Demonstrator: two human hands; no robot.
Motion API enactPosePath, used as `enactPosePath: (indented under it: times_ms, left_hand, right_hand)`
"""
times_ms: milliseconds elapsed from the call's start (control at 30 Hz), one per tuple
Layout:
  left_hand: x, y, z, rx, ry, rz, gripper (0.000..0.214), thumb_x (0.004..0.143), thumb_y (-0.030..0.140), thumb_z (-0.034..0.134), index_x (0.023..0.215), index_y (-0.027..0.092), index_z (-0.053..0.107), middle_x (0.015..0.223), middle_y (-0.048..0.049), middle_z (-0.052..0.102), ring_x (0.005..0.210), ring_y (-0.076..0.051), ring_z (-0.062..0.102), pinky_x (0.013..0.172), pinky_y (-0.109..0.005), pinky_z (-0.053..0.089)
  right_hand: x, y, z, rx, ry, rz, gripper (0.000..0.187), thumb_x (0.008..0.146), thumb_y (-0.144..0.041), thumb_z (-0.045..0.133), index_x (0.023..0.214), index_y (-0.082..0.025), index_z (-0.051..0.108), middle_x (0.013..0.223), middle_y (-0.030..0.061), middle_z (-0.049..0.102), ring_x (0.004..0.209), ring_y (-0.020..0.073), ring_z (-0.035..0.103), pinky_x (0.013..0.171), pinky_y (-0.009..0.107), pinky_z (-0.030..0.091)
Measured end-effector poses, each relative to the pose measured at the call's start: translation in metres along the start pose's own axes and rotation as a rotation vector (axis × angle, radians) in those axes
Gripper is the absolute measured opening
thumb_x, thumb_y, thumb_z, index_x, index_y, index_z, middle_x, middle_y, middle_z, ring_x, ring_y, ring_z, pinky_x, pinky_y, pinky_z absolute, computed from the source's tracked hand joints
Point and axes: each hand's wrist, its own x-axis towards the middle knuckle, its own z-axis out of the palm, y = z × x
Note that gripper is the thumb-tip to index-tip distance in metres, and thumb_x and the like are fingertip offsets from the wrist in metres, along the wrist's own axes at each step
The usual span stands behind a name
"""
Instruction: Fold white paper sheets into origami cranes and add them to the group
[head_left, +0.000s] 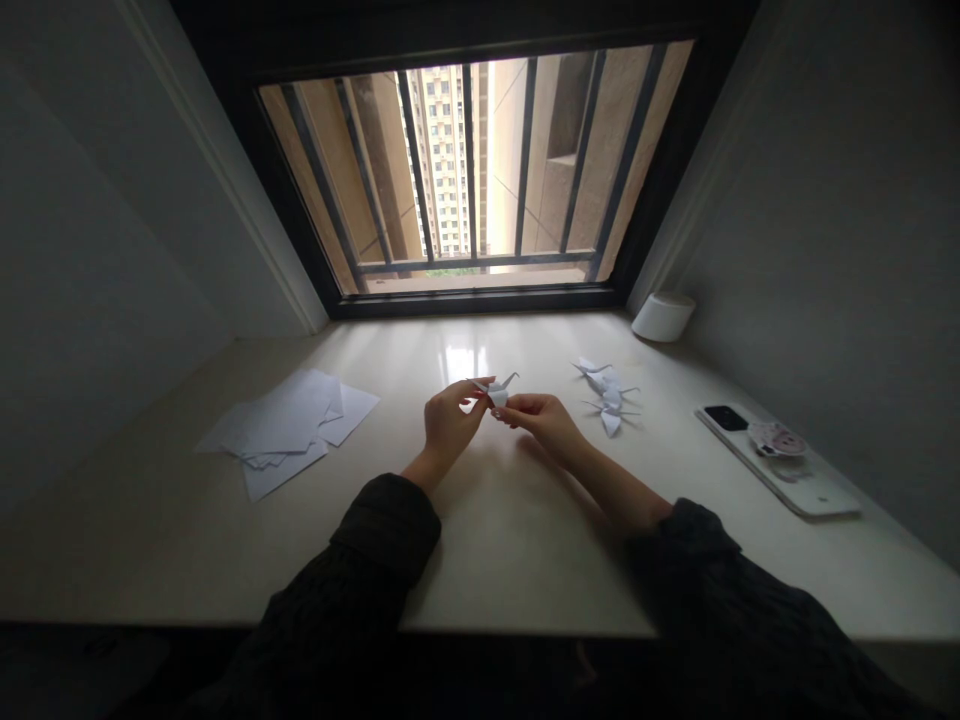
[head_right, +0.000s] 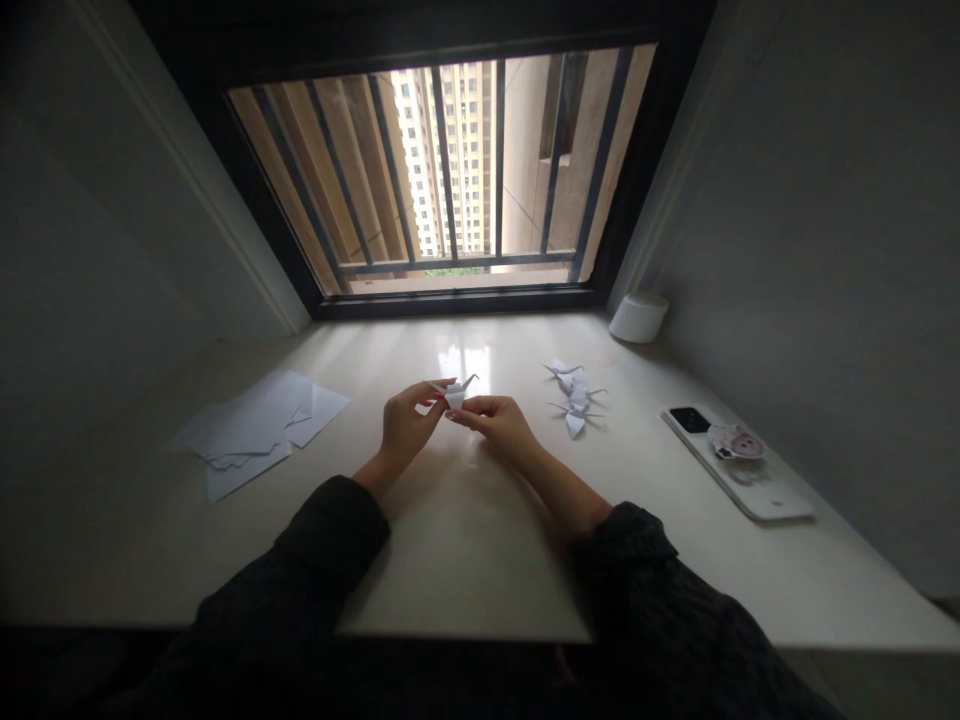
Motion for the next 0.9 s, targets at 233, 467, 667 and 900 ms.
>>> enactPosePath:
  times_ms: [233, 467, 667, 900]
  left_hand:
    - [0.000, -0.003, 0.002, 0.020, -0.009, 0.007, 0.022, 0.077, 0.013, 0.061, 0.093, 0.024, 0.071, 0.097, 0.0005, 0.073, 0.076, -0.013, 0.067, 0.067, -0.025, 0.056]
    - [-0.001, -0.004, 0.003, 0.011, -0.018, 0.006, 0.025, 0.076, 0.010, 0.059, 0.094, 0.024, 0.071, 0.099, 0.0006, 0.073, 0.078, -0.014, 0.067, 0.068, -0.027, 0.056]
    - [-0.001, -0.003, 0.002, -0.007, -0.012, -0.018, 0.027, 0.077, 0.012, 0.060, 0.097, 0.025, 0.071, 0.099, 0.0000, 0.072, 0.082, -0.015, 0.068, 0.068, -0.027, 0.056]
    - [0.003, -0.011, 0.000, -0.108, 0.050, -0.098, 0.024, 0.080, 0.017, 0.060, 0.100, 0.024, 0.070, 0.100, -0.0015, 0.072, 0.073, -0.012, 0.067, 0.064, -0.024, 0.055]
  right_hand:
    - [-0.004, -0.012, 0.005, -0.083, 0.103, -0.040, 0.035, 0.057, -0.048, 0.077, 0.057, -0.017, 0.062, 0.058, -0.0020, 0.056, 0.061, 0.0131, 0.049, 0.063, 0.029, 0.038]
    - [-0.002, -0.008, 0.005, -0.048, 0.106, -0.095, 0.027, 0.057, -0.045, 0.078, 0.063, -0.021, 0.069, 0.067, 0.0014, 0.063, 0.069, 0.0175, 0.056, 0.067, 0.032, 0.043]
    - [-0.002, -0.003, 0.005, -0.008, 0.078, -0.142, 0.021, 0.059, -0.042, 0.079, 0.066, -0.024, 0.073, 0.077, 0.0032, 0.065, 0.075, 0.0193, 0.058, 0.070, 0.034, 0.047]
    - [0.000, -0.014, -0.009, -0.165, 0.021, -0.191, 0.016, 0.066, -0.039, 0.076, 0.069, -0.024, 0.074, 0.077, 0.0046, 0.068, 0.072, 0.0188, 0.060, 0.065, 0.033, 0.046]
